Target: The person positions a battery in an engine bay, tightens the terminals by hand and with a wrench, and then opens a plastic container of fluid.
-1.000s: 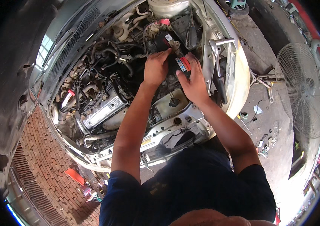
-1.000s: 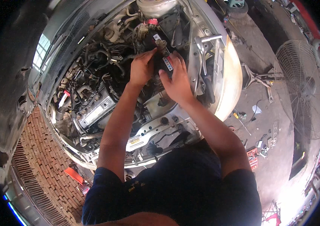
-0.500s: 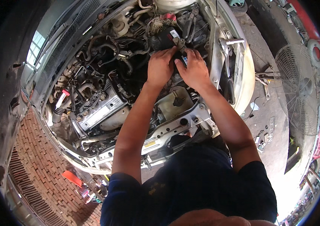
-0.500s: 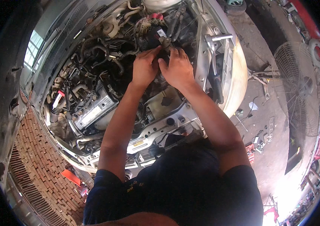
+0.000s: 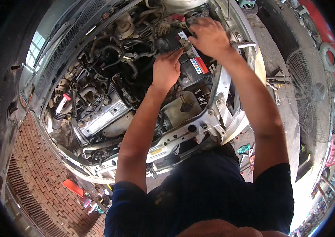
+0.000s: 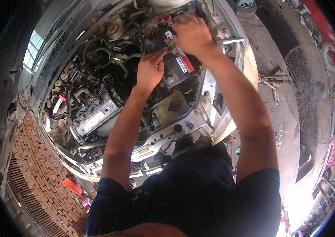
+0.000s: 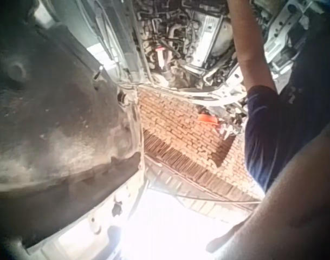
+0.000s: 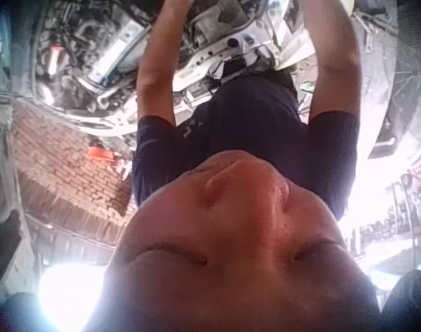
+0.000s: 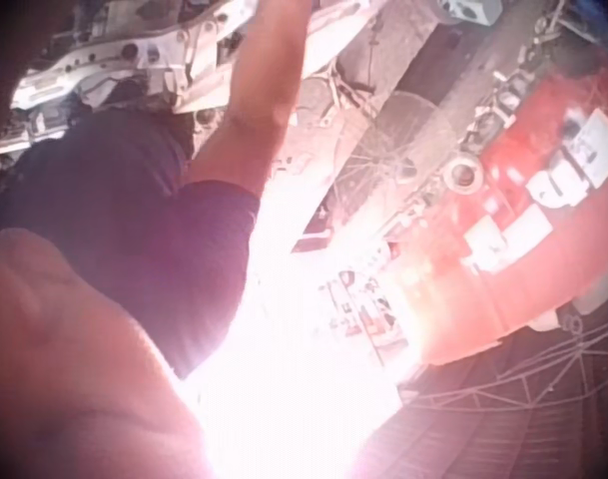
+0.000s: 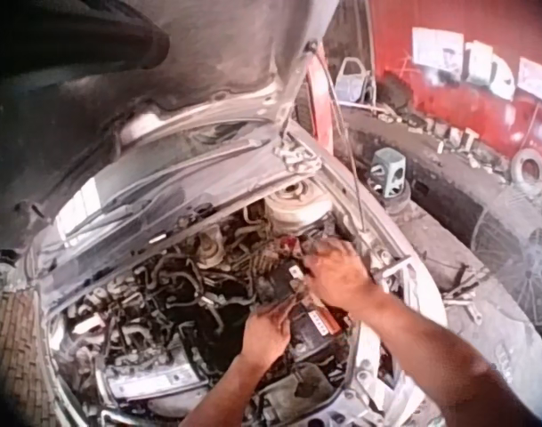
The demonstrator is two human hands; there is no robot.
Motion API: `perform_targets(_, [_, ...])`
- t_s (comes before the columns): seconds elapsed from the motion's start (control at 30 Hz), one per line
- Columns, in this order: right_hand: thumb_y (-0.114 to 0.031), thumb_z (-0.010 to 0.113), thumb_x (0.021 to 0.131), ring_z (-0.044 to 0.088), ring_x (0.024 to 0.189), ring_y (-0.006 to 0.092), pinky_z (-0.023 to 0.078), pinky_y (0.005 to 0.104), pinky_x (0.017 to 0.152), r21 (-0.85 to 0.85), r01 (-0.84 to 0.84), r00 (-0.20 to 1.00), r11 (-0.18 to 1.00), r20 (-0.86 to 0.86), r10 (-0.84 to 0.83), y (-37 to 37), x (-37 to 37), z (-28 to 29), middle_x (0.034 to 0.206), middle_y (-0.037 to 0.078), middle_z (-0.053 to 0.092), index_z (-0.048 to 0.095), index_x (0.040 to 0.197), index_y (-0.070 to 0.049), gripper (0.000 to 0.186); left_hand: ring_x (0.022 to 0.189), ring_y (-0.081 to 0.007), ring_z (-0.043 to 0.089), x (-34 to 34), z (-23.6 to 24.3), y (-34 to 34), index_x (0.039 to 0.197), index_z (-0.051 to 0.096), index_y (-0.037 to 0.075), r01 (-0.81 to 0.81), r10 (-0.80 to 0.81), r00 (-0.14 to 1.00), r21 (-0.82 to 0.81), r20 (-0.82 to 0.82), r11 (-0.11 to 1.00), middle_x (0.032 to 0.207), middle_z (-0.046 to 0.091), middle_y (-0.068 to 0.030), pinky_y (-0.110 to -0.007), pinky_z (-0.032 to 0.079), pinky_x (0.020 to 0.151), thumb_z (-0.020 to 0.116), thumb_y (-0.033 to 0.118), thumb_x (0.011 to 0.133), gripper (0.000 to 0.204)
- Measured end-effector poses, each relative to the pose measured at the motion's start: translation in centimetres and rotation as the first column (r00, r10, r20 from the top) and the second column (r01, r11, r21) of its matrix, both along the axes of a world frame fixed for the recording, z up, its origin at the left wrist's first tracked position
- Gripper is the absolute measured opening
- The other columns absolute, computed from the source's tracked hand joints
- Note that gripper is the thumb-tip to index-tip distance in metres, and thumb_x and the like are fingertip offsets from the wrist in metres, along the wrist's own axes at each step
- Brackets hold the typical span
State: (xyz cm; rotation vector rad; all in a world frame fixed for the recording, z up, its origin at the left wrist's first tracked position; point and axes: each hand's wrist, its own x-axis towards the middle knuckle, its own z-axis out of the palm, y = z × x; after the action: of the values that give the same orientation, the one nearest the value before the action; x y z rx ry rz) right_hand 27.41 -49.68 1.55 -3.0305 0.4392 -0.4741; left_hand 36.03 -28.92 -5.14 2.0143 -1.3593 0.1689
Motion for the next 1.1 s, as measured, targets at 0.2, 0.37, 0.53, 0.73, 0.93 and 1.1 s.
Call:
perform_targets(0.2, [-0.017,0.071,0.088,0.066,0.124,0.0327,0.055,0.0468,0.108,-0.134,0.007,0.982,0.991,-0.184,-0.032,-4.6,-3.0,0.4,0.123,0.011,0.071,0.077,0.117,-0.009,0.030,0.104,-0.0353,0.076,0.3,-0.6,0.1,0.130,0.076,0.007,0.001,-0.001,0.997,0.007,0.072,1.000,0.120,0.079,-0.0144,-0.046,0.060,0.092,0.065,-0.002,0.092,0.041])
perform_targets(0.37, [-0.010,0.078,0.085,0.063,0.127,0.0340,0.051,0.0488,0.109,-0.073,-0.120,0.992,0.990,0.025,0.122,-3.8,-2.7,-0.7,0.121,0.012,0.067,0.073,0.110,-0.007,0.026,0.107,-0.0332,0.075,0.3,-1.2,-0.5,0.131,0.075,0.005,0.026,-0.027,0.999,0.017,0.030,1.000,0.123,0.079,-0.0135,-0.046,0.058,0.095,0.065,-0.001,0.093,0.039])
perform_targets(0.53, [-0.008,0.074,0.086,0.063,0.122,0.0327,0.050,0.0463,0.110,-0.050,-0.279,0.960,0.959,0.020,0.280,-3.7,-0.9,-1.2,0.120,0.011,0.067,0.072,0.113,-0.009,0.026,0.104,-0.0336,0.075,0.1,-0.8,-0.5,0.131,0.075,0.005,0.024,-0.027,0.997,0.044,0.066,0.999,0.121,0.079,-0.0132,-0.046,0.059,0.093,0.065,-0.001,0.093,0.040])
perform_targets(0.73, [-0.009,0.070,0.089,0.067,0.115,0.0342,0.052,0.0474,0.105,0.014,-0.334,0.935,0.943,-0.125,0.333,-4.2,1.3,-1.8,0.106,0.011,0.071,0.075,0.109,-0.011,0.021,0.102,-0.0341,0.075,0.0,-0.5,-1.2,0.132,0.074,0.005,0.031,-0.033,0.996,0.033,0.077,0.999,0.118,0.079,-0.0132,-0.047,0.058,0.092,0.066,-0.001,0.092,0.041])
perform_targets(0.93, [-0.007,0.068,0.091,0.067,0.113,0.0361,0.054,0.0513,0.099,0.059,-0.251,0.953,0.966,-0.157,0.258,-4.0,2.0,-1.8,0.106,0.013,0.071,0.076,0.112,-0.010,0.023,0.102,-0.0348,0.074,-0.1,-0.6,-1.3,0.132,0.074,0.005,0.030,-0.034,0.997,0.055,0.073,0.998,0.117,0.079,-0.0134,-0.047,0.058,0.092,0.066,-0.001,0.091,0.042])
perform_targets(1.1, [-0.005,0.068,0.091,0.065,0.118,0.0346,0.054,0.0507,0.100,0.119,-0.243,0.953,0.963,-0.155,0.259,-4.2,2.4,-2.9,0.113,0.011,0.069,0.077,0.112,-0.012,0.024,0.101,-0.0345,0.074,0.1,-0.8,-1.3,0.133,0.074,0.006,0.050,-0.052,0.997,0.034,0.062,0.998,0.118,0.079,-0.0133,-0.047,0.058,0.092,0.066,-0.001,0.092,0.042])
